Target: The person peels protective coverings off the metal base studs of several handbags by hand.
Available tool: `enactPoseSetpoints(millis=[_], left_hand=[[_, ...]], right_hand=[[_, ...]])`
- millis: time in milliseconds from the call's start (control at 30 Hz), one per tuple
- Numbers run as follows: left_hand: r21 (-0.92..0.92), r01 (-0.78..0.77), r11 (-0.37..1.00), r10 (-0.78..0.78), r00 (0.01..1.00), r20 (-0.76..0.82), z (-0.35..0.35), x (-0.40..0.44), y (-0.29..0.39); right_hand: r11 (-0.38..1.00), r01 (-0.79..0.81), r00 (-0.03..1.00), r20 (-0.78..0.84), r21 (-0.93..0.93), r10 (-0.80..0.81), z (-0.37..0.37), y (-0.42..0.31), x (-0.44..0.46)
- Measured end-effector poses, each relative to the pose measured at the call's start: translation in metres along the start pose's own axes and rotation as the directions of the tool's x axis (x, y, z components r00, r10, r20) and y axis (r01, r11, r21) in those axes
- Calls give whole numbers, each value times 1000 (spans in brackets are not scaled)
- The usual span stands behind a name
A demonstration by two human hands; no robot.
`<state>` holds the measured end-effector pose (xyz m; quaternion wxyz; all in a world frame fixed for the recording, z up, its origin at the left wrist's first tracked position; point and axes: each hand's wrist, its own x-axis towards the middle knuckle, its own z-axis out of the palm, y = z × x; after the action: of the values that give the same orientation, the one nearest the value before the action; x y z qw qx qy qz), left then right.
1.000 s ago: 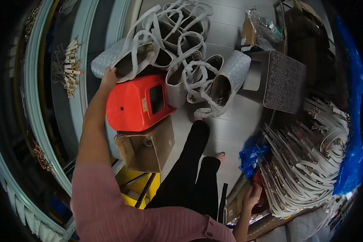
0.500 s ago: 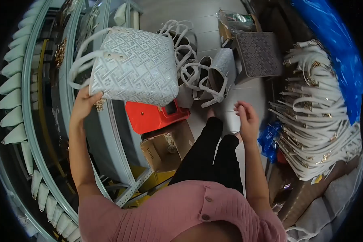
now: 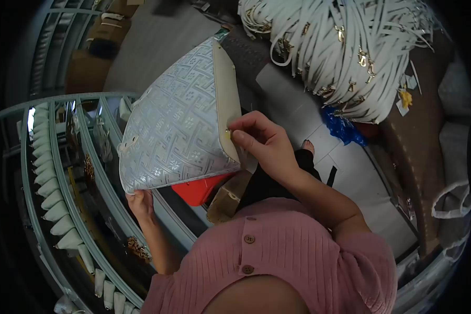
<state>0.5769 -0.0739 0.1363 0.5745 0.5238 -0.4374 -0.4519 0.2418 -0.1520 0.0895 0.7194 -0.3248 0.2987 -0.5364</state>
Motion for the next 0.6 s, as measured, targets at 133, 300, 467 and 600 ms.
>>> enactPoseSetpoints(millis=[133,300,467,600], left_hand=[[23,-28,999,27,998,57,13,-7,32],[-10,-51,999,51,991,125,43,-7,35],[-45,-67,997,74,981,177,51,-9,51],[-52,-78,996,85,983,160,68,-12,54]], right_hand=[[999,-23,994,-103,25,26,13,-31,-37],[982,84,994,-89,171,-70,-7,-39,-54],[969,142,990,-42,202,-136,0,-67,-71],[958,277,961,-8,72,-278,-8,-76,-78]])
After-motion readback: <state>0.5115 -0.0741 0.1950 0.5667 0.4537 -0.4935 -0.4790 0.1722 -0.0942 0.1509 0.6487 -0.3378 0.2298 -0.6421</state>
